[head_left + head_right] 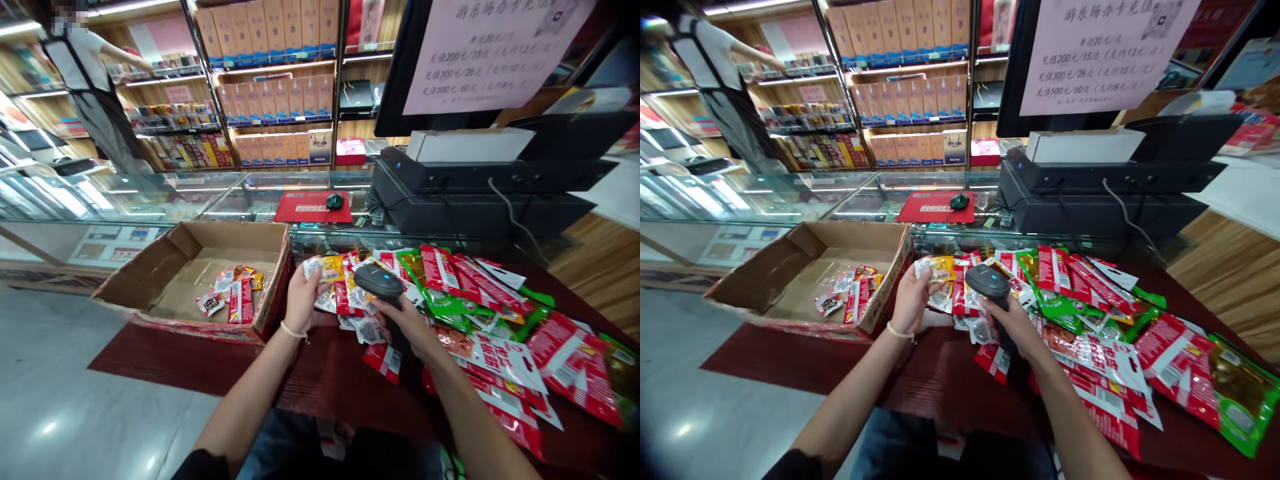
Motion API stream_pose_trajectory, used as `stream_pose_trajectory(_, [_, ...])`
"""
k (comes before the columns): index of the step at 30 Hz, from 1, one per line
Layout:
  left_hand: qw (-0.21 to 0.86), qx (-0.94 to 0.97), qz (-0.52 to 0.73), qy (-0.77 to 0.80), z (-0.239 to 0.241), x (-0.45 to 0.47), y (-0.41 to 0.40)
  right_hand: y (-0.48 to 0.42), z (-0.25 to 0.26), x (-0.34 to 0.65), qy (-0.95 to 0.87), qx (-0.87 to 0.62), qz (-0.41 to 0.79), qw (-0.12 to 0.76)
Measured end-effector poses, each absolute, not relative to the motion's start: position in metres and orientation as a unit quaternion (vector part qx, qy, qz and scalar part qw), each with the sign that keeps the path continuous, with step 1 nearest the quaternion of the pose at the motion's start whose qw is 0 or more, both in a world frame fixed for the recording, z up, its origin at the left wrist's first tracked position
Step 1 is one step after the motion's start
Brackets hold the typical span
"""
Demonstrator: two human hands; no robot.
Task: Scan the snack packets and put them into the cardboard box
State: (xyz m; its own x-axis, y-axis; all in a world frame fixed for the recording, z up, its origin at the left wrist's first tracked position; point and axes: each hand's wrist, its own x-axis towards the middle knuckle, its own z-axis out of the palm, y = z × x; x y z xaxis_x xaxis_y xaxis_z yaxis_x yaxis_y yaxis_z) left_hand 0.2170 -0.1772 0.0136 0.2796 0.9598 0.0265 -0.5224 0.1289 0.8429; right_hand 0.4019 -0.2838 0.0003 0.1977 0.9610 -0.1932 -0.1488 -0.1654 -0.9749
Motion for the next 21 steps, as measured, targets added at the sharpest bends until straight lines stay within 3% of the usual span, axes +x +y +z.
stream_pose_trajectory(8, [0.552, 0.499, 0.603, 0.287, 0.098, 0.143, -0.175, -0.269, 0.051, 0.370, -0.428, -0.545, 0.515, 0.505])
stream_pose_trajectory(15, [0.363, 0.605, 0.509, 0.493, 0.078, 0.025, -0.122, -0.245, 0.057, 0.332, -0.443, -0.519, 0.528, 0.505])
stream_pose_trajectory(21, [0.403, 0.600, 0.459, 0.517, 0.059, -0.010, -0.102, -0.233, 0.050, 0.305, -0.456, -0.496, 0.549, 0.494])
